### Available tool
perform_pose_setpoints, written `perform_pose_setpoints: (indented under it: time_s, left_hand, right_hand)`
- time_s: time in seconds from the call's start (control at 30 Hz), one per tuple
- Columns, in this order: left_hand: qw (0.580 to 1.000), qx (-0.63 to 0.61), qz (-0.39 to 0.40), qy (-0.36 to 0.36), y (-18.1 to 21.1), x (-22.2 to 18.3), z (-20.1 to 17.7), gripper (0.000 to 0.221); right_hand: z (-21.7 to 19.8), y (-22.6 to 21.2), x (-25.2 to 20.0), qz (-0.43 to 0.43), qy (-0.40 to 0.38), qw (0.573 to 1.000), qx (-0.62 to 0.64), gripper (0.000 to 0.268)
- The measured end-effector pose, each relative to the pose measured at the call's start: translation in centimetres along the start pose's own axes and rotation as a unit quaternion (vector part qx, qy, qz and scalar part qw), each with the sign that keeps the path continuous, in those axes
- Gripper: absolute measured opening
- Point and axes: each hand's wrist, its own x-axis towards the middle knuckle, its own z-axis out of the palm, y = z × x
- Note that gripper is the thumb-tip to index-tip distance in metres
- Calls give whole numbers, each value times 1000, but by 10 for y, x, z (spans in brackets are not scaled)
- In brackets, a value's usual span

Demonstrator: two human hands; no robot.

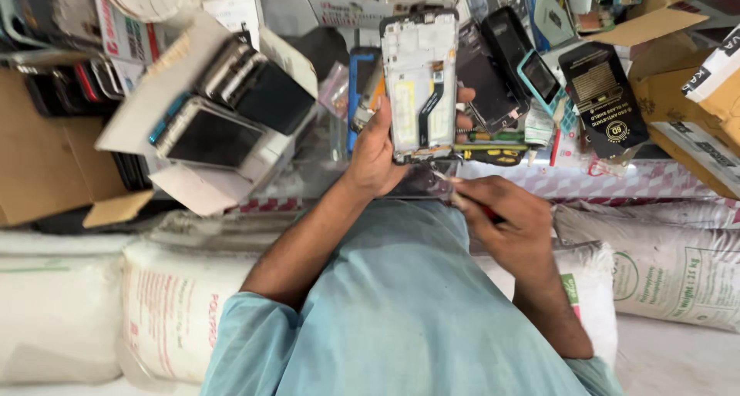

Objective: The person uses a screwdriver to remove screws from a disassembled smartphone, then detaches a ribbon cable and places the phone on a cluttered workbench. The person then picks up another disassembled phone and continues to remove screws and components.

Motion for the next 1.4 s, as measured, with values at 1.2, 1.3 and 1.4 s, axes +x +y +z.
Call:
perform_pose_setpoints:
  time_s: [1.2, 1.3, 1.4]
  left_hand:
    - [984, 127, -55, -114, 43, -89, -79, 84]
    - [985, 112, -72, -108, 44, -88, -84, 85]
    - [993, 52, -59, -92, 45, -85, -90, 81]
  right_hand:
    - [134, -120, 21, 37, -150, 900, -408, 28]
    - [136, -115, 26, 24, -129, 925, -356, 26]
    - [145, -104, 27, 77, -82, 952, -286, 19]
